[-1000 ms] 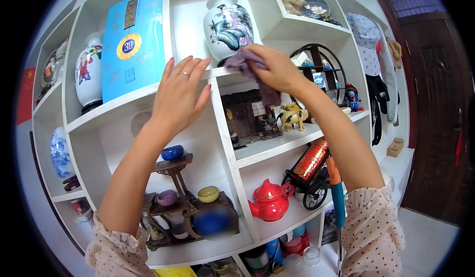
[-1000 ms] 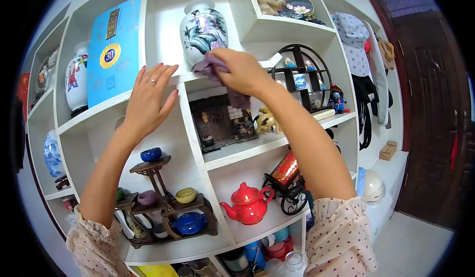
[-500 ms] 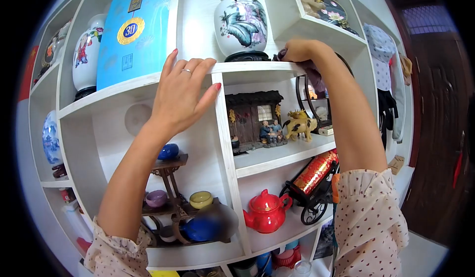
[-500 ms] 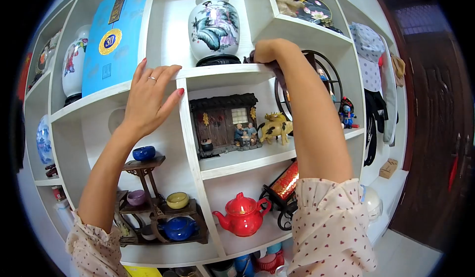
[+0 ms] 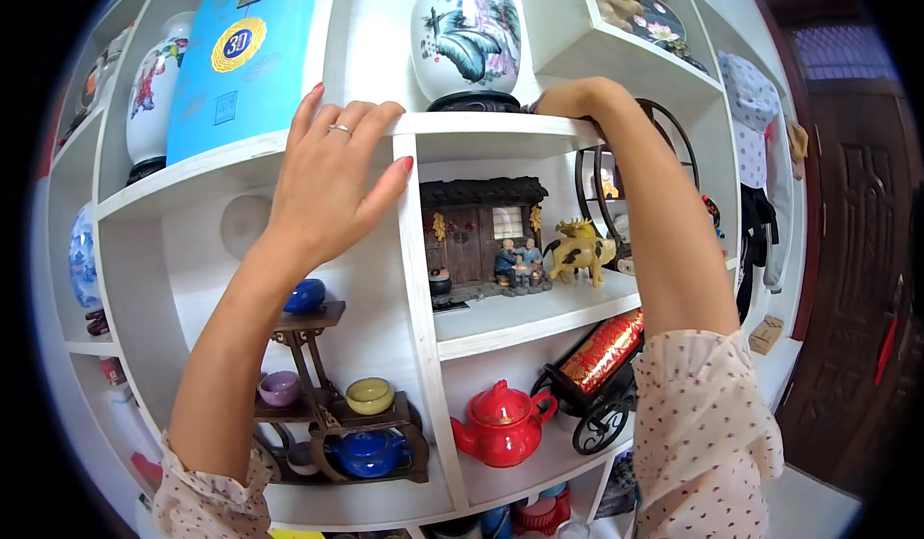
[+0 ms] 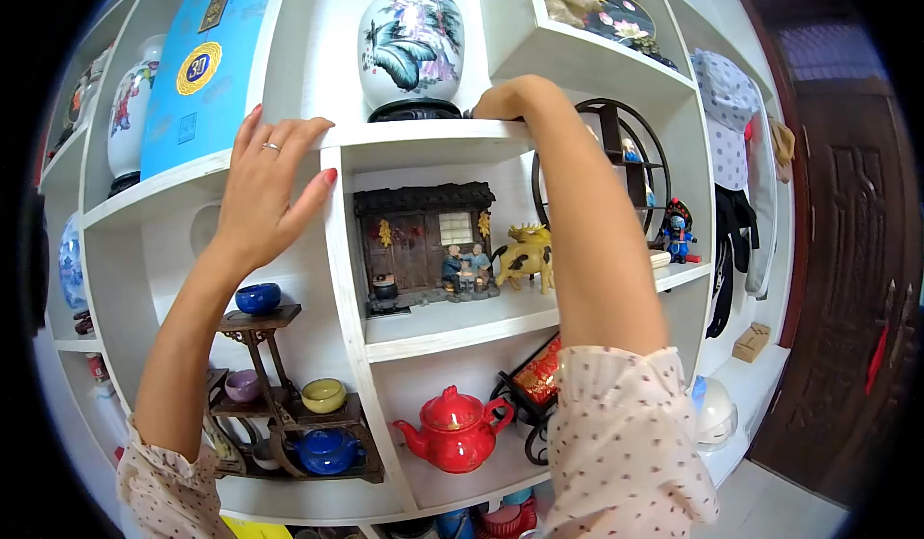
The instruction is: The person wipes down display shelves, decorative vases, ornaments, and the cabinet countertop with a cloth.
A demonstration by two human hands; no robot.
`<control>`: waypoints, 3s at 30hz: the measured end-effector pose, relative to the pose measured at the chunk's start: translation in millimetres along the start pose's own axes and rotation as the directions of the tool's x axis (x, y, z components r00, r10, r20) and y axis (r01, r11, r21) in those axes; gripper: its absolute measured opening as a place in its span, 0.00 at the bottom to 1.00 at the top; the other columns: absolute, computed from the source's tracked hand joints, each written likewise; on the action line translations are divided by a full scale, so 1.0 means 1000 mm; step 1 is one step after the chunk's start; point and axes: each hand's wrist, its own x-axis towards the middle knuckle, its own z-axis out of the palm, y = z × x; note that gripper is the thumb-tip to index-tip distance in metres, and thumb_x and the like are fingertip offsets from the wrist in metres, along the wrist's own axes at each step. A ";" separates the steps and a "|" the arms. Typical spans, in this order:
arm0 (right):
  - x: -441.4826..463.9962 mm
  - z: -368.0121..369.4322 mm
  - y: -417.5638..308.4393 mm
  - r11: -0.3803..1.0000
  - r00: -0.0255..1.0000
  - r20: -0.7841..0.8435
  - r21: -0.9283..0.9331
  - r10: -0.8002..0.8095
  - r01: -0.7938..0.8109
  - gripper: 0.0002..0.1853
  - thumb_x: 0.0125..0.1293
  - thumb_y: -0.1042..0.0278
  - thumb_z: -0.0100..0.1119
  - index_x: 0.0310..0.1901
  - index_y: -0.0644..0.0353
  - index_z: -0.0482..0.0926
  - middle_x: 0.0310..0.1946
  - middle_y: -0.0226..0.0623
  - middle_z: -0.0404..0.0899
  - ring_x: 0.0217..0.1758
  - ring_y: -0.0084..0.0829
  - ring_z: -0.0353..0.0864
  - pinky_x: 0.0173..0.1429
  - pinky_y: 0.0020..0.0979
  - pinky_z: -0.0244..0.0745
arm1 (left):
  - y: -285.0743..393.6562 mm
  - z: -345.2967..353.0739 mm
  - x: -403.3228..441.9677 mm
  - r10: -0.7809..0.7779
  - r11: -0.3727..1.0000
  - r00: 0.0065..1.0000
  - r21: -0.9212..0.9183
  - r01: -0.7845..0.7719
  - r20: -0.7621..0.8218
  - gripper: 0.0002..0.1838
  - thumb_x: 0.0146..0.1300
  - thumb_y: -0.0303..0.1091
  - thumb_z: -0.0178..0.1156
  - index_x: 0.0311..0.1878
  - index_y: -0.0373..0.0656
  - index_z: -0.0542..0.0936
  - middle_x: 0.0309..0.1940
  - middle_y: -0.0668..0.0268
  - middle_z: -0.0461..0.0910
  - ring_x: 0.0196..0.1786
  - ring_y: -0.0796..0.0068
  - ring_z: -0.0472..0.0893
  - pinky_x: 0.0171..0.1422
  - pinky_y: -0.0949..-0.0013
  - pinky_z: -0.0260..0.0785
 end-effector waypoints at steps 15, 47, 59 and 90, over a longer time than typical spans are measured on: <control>0.025 0.014 0.014 0.982 0.941 -0.284 -0.012 -0.183 0.188 0.23 0.46 0.64 0.68 0.49 0.51 0.82 0.46 0.41 0.82 0.48 0.41 0.81 0.53 0.36 0.74 | -0.002 -0.003 -0.001 -0.032 0.999 0.999 -0.026 0.034 0.044 0.22 0.61 0.40 0.53 0.57 0.42 0.70 0.47 0.55 0.75 0.56 0.57 0.70 0.75 0.51 0.41; -0.076 0.097 -0.145 0.758 0.066 -0.908 -0.303 -0.413 0.578 0.09 0.58 0.80 0.58 0.40 0.62 0.72 0.37 0.42 0.73 0.42 0.43 0.71 0.50 0.35 0.66 | -0.135 -0.043 -0.029 -0.179 0.908 0.887 0.276 0.315 -0.425 0.30 0.68 0.58 0.43 0.66 0.50 0.66 0.68 0.56 0.61 0.74 0.55 0.50 0.75 0.44 0.35; -0.070 0.084 -0.296 0.506 0.046 -0.719 -0.440 -0.693 0.742 0.17 0.48 0.86 0.57 0.41 0.60 0.72 0.40 0.42 0.70 0.48 0.44 0.68 0.52 0.38 0.66 | -0.196 -0.090 -0.073 -0.290 0.864 0.849 0.262 0.431 -0.441 0.31 0.68 0.51 0.45 0.67 0.39 0.62 0.67 0.48 0.60 0.72 0.49 0.53 0.73 0.47 0.41; -0.041 0.096 -0.468 0.484 -0.233 -0.797 -0.540 -0.557 0.688 0.10 0.55 0.72 0.54 0.41 0.56 0.72 0.37 0.37 0.71 0.44 0.40 0.69 0.49 0.40 0.65 | -0.242 -0.148 -0.180 -0.746 0.636 0.647 -0.453 0.624 -0.156 0.28 0.69 0.47 0.47 0.63 0.33 0.64 0.59 0.45 0.69 0.63 0.52 0.68 0.66 0.61 0.58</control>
